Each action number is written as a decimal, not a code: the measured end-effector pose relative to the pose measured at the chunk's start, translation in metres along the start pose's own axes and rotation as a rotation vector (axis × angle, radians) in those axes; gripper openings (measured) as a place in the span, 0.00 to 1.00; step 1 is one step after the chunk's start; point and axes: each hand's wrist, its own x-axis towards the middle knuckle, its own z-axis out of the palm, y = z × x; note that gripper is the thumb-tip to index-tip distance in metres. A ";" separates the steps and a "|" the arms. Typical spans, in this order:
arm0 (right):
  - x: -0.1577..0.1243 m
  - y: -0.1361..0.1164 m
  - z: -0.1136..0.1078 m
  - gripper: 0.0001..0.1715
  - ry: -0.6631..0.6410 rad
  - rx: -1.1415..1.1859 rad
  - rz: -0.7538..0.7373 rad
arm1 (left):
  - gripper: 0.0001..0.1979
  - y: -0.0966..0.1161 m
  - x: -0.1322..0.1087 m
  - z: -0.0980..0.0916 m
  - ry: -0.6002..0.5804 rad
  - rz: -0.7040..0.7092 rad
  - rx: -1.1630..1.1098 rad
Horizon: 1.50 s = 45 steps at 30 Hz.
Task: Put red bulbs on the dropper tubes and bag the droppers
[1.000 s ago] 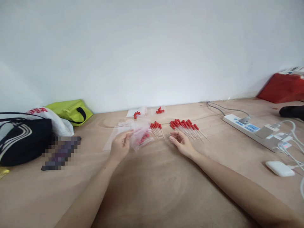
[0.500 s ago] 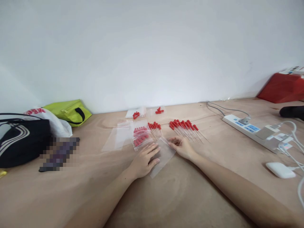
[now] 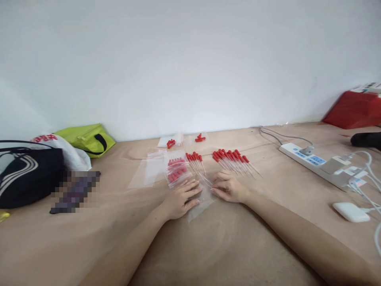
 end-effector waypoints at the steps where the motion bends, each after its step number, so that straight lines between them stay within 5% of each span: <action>1: 0.000 -0.001 -0.001 0.10 -0.028 0.021 -0.032 | 0.20 -0.001 0.000 -0.002 -0.008 0.024 -0.012; 10: -0.003 -0.003 -0.004 0.14 -0.234 0.059 -0.160 | 0.13 -0.013 -0.001 -0.013 0.089 0.110 0.040; 20: -0.004 -0.003 -0.011 0.20 -0.337 -0.097 -0.225 | 0.26 -0.002 -0.012 -0.006 0.100 -0.115 -0.042; 27: -0.001 0.009 -0.016 0.16 -0.222 0.169 0.038 | 0.26 -0.010 -0.017 -0.011 0.053 -0.167 -0.077; 30: 0.017 0.022 -0.012 0.21 -0.008 0.115 0.235 | 0.26 -0.009 -0.016 -0.010 0.051 -0.191 -0.098; 33: 0.047 0.034 0.000 0.16 0.232 -0.063 0.467 | 0.26 -0.008 -0.015 -0.010 0.045 -0.205 -0.118; 35: 0.069 0.037 0.010 0.14 0.218 -0.166 0.563 | 0.26 -0.008 -0.015 -0.009 0.044 -0.211 -0.124; 40: 0.109 0.027 0.031 0.39 -0.033 -0.435 0.672 | 0.24 -0.012 -0.017 -0.006 0.049 -0.189 -0.129; 45: 0.117 0.018 0.039 0.31 -0.211 -0.579 0.611 | 0.23 -0.014 -0.018 -0.004 0.060 -0.178 -0.118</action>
